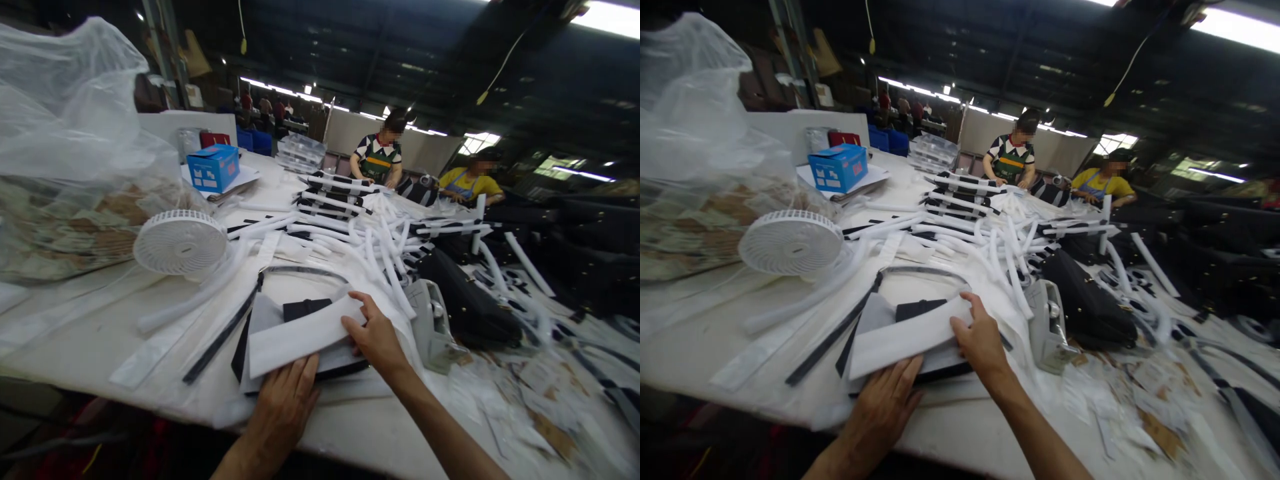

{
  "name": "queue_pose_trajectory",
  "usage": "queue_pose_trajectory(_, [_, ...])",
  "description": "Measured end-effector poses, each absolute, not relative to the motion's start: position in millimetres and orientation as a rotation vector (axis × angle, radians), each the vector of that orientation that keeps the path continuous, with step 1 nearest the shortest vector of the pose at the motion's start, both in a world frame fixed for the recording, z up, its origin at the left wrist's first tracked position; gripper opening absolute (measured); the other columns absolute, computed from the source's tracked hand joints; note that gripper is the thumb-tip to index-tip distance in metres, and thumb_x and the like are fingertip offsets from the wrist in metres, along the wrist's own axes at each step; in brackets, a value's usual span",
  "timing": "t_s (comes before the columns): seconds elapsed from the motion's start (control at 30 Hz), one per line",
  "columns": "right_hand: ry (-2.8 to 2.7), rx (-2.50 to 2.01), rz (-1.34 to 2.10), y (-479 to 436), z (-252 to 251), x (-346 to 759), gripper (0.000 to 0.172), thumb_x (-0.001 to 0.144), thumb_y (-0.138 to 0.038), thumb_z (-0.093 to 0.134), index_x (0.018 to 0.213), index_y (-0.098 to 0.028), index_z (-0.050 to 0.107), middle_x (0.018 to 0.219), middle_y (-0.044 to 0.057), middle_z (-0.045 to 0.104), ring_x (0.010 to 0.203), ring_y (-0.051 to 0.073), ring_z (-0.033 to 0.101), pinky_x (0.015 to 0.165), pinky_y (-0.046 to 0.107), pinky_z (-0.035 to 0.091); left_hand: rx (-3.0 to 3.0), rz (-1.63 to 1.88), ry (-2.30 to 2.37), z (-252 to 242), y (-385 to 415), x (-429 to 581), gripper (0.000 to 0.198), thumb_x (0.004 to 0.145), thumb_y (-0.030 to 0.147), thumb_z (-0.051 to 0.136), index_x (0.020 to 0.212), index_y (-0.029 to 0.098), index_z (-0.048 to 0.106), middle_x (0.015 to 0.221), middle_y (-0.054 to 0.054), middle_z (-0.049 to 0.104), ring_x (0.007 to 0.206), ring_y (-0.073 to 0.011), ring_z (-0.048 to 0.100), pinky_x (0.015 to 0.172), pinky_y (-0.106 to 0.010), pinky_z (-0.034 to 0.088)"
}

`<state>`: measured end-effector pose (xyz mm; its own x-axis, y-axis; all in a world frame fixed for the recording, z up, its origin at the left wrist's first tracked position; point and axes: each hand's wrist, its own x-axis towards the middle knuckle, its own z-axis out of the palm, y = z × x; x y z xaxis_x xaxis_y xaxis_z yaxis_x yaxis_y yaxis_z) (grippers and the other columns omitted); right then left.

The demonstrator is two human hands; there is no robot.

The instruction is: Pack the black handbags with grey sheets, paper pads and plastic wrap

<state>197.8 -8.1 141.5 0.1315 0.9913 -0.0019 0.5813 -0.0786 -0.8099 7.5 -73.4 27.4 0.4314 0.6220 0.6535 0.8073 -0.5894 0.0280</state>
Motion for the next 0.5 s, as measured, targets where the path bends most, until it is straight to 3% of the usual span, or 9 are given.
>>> queue_pose_trajectory(0.07, [-1.735,-1.783,0.462,-10.6,136.3,196.5,0.047,0.082,-0.027,0.057,0.128,-0.022,0.055,0.078,0.001,0.067,0.054,0.019,0.063,0.062,0.036,0.056,-2.409,-0.938,-1.180,28.7,-73.9,4.9,0.040,0.096,0.019,0.050,0.135,0.010,0.050,0.122,-0.014,0.066,0.110,-0.0248,0.062,0.093,-0.038,0.050])
queue_pose_trajectory(0.13, [-1.883,-1.749,0.172,-13.3,130.7,194.1,0.045,0.082,-0.024,0.057,0.127,-0.020,0.056,0.090,0.007,0.072,0.068,0.023,0.068,0.073,0.038,0.056,-2.419,-0.973,-1.152,31.5,-74.5,2.9,0.039,0.095,0.014,0.052,0.134,0.009,0.051,0.122,-0.014,0.066,0.113,-0.0240,0.061,0.097,-0.038,0.048])
queue_pose_trajectory(0.23, [-2.005,-1.805,-0.050,-18.0,128.6,192.1,0.040,0.086,-0.025,0.056,0.125,-0.022,0.059,0.109,0.009,0.072,0.082,0.026,0.071,0.074,0.036,0.055,-2.404,-1.079,-1.156,33.7,-75.2,1.6,0.038,0.094,0.009,0.049,0.132,0.009,0.053,0.117,-0.015,0.066,0.112,-0.0223,0.061,0.099,-0.036,0.048])
queue_pose_trajectory(0.37, [-2.097,-1.947,0.014,-23.4,137.8,194.1,0.034,0.089,-0.026,0.056,0.123,-0.024,0.061,0.114,0.006,0.072,0.092,0.027,0.071,0.078,0.037,0.055,-2.356,-1.172,-1.165,31.3,-75.6,3.8,0.038,0.094,0.005,0.045,0.129,0.013,0.058,0.121,-0.015,0.065,0.113,-0.0221,0.060,0.097,-0.035,0.047])
queue_pose_trajectory(0.5, [-2.213,-1.909,0.143,-22.0,145.4,200.1,0.031,0.090,-0.025,0.059,0.120,-0.026,0.062,0.116,0.003,0.071,0.096,0.026,0.071,0.082,0.038,0.054,-2.233,-1.247,-1.210,30.9,-75.3,12.1,0.031,0.097,0.012,0.045,0.121,0.017,0.064,0.124,-0.011,0.067,0.114,-0.0217,0.059,0.104,-0.038,0.040])
